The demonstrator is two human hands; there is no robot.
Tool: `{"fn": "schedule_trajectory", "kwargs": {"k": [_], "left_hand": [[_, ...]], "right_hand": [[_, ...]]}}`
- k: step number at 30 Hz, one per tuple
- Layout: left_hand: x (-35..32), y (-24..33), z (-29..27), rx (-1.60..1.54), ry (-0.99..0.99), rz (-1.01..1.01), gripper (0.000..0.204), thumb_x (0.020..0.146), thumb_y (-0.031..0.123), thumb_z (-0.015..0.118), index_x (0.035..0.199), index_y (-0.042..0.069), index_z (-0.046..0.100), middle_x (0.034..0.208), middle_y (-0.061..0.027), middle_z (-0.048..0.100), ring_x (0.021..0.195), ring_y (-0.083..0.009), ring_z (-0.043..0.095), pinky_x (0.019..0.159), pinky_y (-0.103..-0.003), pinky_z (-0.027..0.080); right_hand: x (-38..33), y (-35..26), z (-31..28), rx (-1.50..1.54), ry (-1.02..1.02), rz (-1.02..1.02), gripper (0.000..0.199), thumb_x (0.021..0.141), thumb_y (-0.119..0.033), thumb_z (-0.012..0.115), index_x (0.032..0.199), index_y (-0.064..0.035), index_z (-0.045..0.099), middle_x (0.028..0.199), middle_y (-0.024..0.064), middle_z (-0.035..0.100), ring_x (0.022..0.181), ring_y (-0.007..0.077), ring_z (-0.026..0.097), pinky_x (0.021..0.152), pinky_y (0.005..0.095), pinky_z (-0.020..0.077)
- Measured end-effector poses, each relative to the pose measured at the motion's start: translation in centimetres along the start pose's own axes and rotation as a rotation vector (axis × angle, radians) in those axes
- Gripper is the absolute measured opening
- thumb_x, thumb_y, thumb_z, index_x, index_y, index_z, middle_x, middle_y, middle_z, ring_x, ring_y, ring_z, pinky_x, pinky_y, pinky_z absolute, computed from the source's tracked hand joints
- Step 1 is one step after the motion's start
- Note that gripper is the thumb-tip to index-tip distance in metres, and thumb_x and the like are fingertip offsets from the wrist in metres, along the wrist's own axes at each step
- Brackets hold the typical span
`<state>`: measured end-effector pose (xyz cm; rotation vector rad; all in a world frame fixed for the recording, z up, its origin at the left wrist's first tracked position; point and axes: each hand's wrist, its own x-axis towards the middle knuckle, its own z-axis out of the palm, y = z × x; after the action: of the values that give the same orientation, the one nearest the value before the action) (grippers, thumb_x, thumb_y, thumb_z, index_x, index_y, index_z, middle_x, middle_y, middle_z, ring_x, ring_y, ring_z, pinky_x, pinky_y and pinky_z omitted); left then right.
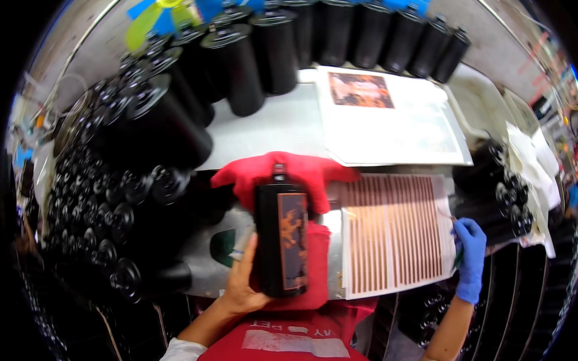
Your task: The person wipes the surface of black cylindrical containers with a green sponge. They peel a label from a sheet and smooth it onto the container. The person repeats this process for multiple containers, handling them one at a time.
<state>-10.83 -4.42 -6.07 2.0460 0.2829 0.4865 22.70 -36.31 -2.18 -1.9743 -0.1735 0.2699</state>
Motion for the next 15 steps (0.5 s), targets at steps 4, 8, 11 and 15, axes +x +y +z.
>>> {"fn": "schedule_trajectory", "kwargs": {"k": [4,8,11,15], "left_hand": [[0.3,0.5,-0.9,0.054,0.147,0.182,0.090,0.065,0.018,0.083,0.136,-0.006,0.034,0.136,-0.0302,0.036,0.125,-0.0407,0.041,0.103,-0.043,0.034],[0.0,0.5,-1.8,0.004,0.160,0.237,0.083,0.063,0.030,0.084,0.129,-0.004,0.045,0.135,-0.0320,0.036,0.124,-0.0414,0.041,0.102,-0.043,0.033],[0.9,2.5,-3.2,-0.075,0.144,0.319,0.074,0.071,0.038,0.076,0.127,-0.003,0.049,0.135,-0.0307,0.037,0.124,-0.0403,0.041,0.101,-0.043,0.033],[5.4,5.8,-3.0,-0.374,-0.002,0.362,0.058,0.083,0.030,0.067,0.127,-0.003,0.048,0.129,-0.0256,0.045,0.119,-0.0368,0.044,0.099,-0.040,0.035]], "right_hand": [[-3.1,-8.3,3.5,-0.099,-0.210,0.028,0.006,0.080,-0.008,0.063,0.077,-0.0027,0.061,0.062,-0.0050,0.051,0.052,0.0012,0.042,0.048,0.0174,0.0302],[-7.1,-15.0,7.4,-0.269,-0.413,0.026,0.004,0.070,-0.002,0.069,0.073,0.0004,0.067,0.064,0.0010,0.060,0.057,0.0051,0.051,0.054,0.0191,0.0375],[-9.6,-18.8,9.5,-0.420,-0.626,-0.183,0.009,0.061,0.000,0.074,0.070,-0.0027,0.071,0.058,0.0023,0.058,0.052,0.0084,0.050,0.051,0.0221,0.0359],[-11.0,-23.1,13.0,-0.470,-0.882,-0.356,0.015,0.058,-0.004,0.079,0.071,-0.0064,0.073,0.054,-0.0008,0.054,0.051,0.0087,0.046,0.049,0.0238,0.0319]]}}
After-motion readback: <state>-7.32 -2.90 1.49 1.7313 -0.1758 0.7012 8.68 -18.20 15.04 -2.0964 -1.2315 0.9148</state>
